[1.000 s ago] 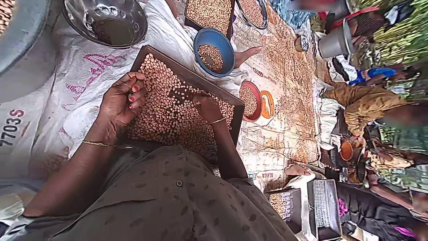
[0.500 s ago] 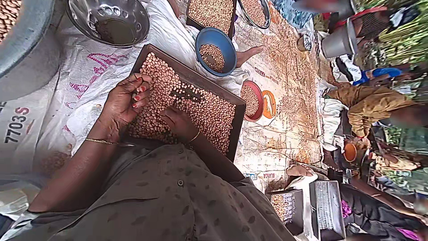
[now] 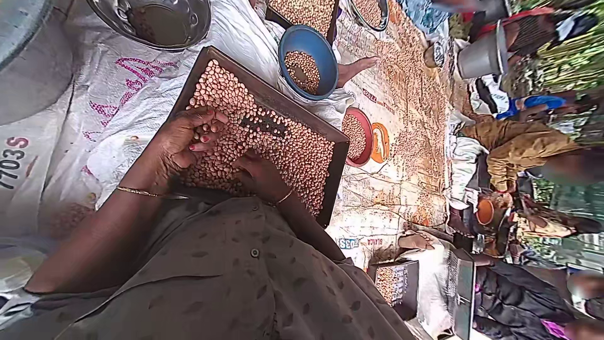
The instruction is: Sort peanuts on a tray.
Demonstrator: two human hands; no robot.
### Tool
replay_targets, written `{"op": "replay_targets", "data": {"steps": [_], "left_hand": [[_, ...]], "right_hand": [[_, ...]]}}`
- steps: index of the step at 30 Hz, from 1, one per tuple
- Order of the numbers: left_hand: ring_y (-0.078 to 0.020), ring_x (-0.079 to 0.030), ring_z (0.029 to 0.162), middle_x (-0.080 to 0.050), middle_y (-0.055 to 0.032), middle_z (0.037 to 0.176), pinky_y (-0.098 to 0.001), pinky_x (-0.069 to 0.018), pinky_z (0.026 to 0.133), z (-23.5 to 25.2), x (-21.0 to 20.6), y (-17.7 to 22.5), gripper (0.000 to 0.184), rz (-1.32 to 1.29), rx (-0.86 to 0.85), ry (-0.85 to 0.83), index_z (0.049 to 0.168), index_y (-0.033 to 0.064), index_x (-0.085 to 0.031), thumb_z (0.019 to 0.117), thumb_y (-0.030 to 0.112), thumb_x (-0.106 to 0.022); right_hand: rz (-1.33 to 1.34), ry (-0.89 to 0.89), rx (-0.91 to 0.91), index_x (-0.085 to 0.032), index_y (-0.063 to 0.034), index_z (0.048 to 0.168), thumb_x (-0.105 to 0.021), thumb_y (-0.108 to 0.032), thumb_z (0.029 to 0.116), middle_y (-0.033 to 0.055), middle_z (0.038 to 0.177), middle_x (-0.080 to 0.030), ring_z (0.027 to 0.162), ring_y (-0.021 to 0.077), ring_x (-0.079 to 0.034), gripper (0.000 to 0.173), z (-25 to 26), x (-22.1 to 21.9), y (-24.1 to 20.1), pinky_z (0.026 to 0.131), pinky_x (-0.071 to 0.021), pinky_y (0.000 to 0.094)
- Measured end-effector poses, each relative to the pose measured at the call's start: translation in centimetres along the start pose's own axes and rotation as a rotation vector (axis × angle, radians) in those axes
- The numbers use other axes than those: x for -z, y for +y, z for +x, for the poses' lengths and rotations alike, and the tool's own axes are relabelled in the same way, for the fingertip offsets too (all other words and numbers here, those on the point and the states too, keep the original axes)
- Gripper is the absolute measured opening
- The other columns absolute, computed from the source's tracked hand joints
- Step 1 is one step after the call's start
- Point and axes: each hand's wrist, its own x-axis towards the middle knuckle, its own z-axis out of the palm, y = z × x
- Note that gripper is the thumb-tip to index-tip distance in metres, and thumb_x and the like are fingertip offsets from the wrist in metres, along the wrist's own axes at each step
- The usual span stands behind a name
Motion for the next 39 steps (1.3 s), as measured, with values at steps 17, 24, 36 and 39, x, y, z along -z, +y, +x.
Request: {"op": "replay_targets", "data": {"steps": [17, 24, 36, 39], "left_hand": [[0.0036, -0.040, 0.045, -0.051, 0.0083, 0.066, -0.0088, -0.0328, 0.039, 0.2, 0.4, -0.3, 0.037, -0.050, -0.063, -0.006, 0.099, 0.0131, -0.064, 0.1111, 0.017, -0.029], [0.0040, -0.040, 0.045, -0.051, 0.0089, 0.067, -0.0083, -0.0323, 0.039, 0.4, 0.1, -0.3, 0.037, -0.007, -0.069, -0.009, 0.098, 0.0142, -0.064, 0.1105, 0.016, -0.029], [0.0059, -0.043, 0.046, -0.059, 0.0089, 0.073, -0.0073, -0.0344, 0.040, 0.1, 0.4, -0.7, 0.037, 0.010, -0.051, -0.001, 0.101, 0.0151, -0.067, 0.1108, 0.020, -0.031], [0.0019, -0.048, 0.049, -0.066, 0.0060, 0.079, -0.0113, -0.0385, 0.043, 0.4, 1.0, -1.6, 0.046, 0.162, -0.013, -0.008, 0.109, 0.0153, -0.071, 0.1112, 0.038, -0.031]], "right_hand": [[0.096, 0.329, -0.190, -0.071, 0.0022, 0.106, -0.060, 0.002, 0.0947, 0.0152, 0.099, -0.070, 0.075, 0.0199, -0.067, 0.016, -1.6, 2.6, 0.5, 0.067, -0.0580, 0.0345], [-0.130, 0.143, -0.231, -0.074, -0.0022, 0.100, -0.067, -0.004, 0.0937, 0.0150, 0.101, -0.071, 0.087, 0.0276, -0.071, 0.009, -3.8, 2.8, 1.7, 0.073, -0.0606, 0.0439], [-0.294, 0.186, -0.391, -0.075, -0.0045, 0.104, -0.066, -0.009, 0.0945, 0.0150, 0.108, -0.069, 0.090, 0.0292, -0.071, 0.014, -3.7, 1.1, 0.3, 0.068, -0.0603, 0.0455], [-0.100, 0.364, -0.288, -0.074, -0.0015, 0.103, -0.069, -0.007, 0.0918, 0.0137, 0.103, -0.070, 0.078, 0.0234, -0.069, 0.013, -2.8, 2.1, -0.4, 0.063, -0.0590, 0.0399]]}}
